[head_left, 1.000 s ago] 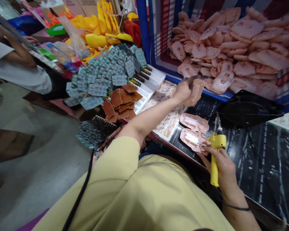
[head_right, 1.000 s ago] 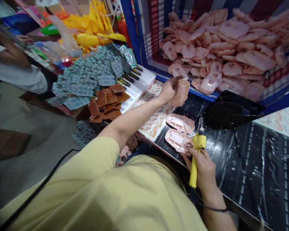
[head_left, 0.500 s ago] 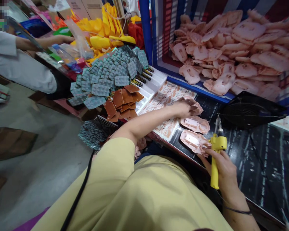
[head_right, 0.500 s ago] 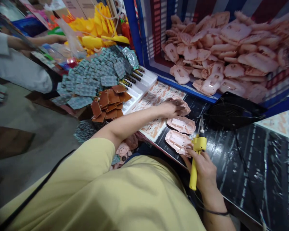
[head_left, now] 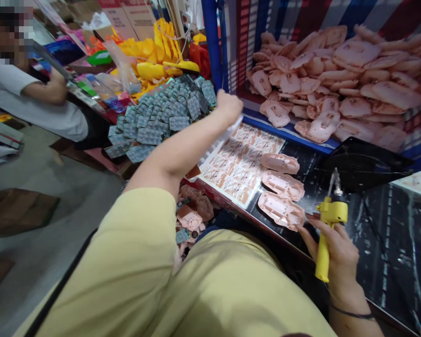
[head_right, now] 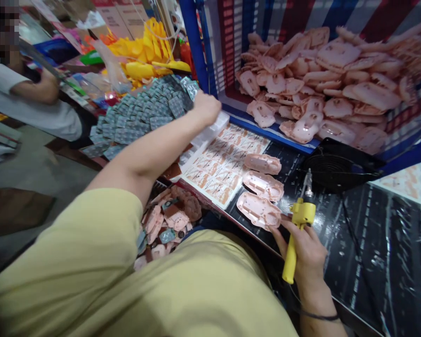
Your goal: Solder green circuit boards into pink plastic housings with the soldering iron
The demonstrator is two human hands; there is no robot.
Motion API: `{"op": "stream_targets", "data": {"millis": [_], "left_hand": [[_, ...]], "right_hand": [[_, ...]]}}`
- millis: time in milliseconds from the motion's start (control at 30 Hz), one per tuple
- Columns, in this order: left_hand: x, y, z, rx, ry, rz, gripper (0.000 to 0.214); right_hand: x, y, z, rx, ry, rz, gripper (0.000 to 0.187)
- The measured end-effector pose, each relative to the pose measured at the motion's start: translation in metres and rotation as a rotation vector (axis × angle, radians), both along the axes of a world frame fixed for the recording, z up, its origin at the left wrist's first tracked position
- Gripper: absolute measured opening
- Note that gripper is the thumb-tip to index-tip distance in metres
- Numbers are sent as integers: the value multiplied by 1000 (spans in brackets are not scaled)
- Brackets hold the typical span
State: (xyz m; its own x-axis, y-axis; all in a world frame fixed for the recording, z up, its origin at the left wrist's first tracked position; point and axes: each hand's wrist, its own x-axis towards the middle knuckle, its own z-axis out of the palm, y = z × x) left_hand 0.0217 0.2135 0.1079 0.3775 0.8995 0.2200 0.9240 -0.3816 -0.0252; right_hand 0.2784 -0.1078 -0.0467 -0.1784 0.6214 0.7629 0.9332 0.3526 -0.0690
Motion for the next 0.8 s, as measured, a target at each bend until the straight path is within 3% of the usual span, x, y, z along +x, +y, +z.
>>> {"op": "stream_targets", "data": {"millis": [100, 233, 567, 800], "left_hand": [[-46, 37, 8, 47, 54, 214, 50], [-76, 60, -5, 32, 9, 218, 80], [-68, 75, -16, -45, 11, 136, 63], [-59, 91, -15, -61, 26, 252, 62]], "right_hand": [[1, 4, -4, 11, 12, -10, 26], [-2, 10, -6, 35, -45, 58, 17], [-6, 6, -1, 33, -24, -26, 18], [-7, 7, 0, 26, -15, -73, 24]]}}
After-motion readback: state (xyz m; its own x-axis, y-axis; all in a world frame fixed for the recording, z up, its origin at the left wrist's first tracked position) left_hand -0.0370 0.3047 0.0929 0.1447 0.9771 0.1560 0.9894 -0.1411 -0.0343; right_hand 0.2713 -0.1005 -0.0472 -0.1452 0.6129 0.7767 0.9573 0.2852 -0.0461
